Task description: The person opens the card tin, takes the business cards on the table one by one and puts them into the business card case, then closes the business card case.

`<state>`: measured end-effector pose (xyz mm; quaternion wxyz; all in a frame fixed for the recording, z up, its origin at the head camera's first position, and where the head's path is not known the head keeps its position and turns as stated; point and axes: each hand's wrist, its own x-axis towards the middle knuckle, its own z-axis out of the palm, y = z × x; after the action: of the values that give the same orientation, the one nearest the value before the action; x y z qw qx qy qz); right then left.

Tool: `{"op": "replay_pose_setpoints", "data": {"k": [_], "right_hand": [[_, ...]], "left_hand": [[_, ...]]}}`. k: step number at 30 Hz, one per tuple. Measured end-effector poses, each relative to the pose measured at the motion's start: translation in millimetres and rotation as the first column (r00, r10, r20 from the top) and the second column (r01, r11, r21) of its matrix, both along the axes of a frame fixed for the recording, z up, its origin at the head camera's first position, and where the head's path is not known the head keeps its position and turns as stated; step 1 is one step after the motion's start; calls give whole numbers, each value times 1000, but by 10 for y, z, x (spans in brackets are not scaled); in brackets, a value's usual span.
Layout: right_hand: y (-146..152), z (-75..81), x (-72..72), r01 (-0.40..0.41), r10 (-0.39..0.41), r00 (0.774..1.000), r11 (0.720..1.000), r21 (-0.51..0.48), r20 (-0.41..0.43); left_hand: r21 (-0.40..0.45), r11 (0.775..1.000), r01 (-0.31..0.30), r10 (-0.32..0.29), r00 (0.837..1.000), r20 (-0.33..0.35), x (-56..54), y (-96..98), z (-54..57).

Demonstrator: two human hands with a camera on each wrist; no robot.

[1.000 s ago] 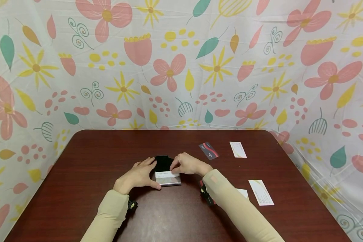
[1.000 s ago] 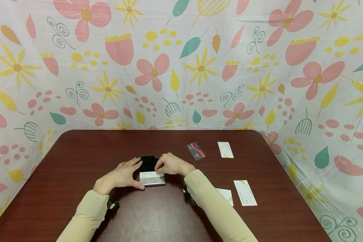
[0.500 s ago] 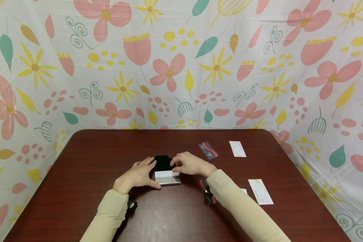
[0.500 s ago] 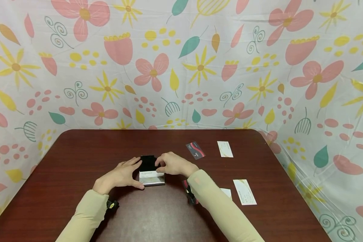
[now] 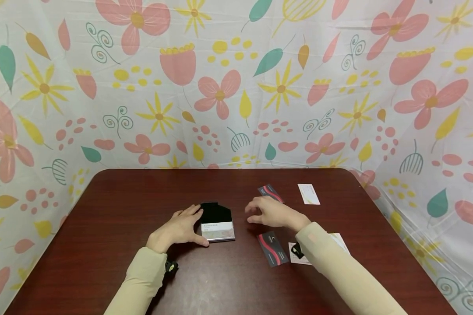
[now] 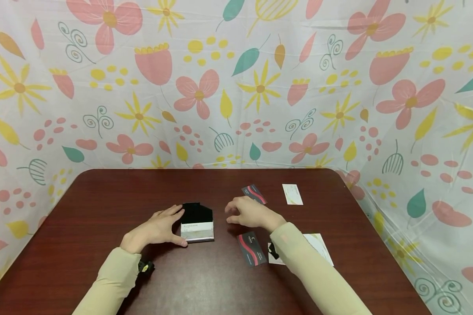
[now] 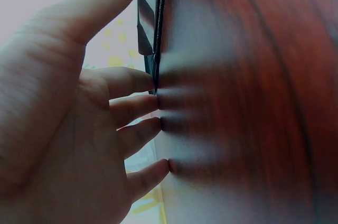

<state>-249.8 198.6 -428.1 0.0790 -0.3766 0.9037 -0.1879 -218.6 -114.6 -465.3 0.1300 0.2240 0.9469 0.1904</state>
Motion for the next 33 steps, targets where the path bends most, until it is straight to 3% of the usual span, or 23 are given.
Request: {"op": "replay_pose_setpoints", "data": {"k": [10,16,25,33], "right_hand": [[443,-19,176,10,-12,999,999,-40,-50],[675,-114,343,14,-15,1000,999,-38,-26],[983,-204,569,16,-21,998,998,-69,-66],[1251,-258,711,95,-97,995,995,-37,-33]], "left_hand": [[3,1000,-1,1,1000,11,-11,0,1],[-3,1000,-1,1,1000,7,-11,-8,4],[5,1000,-3,3,1000,8,-13,-5,-13],[14,1000,-3,3,1000,3,2,-8,-17]]}}
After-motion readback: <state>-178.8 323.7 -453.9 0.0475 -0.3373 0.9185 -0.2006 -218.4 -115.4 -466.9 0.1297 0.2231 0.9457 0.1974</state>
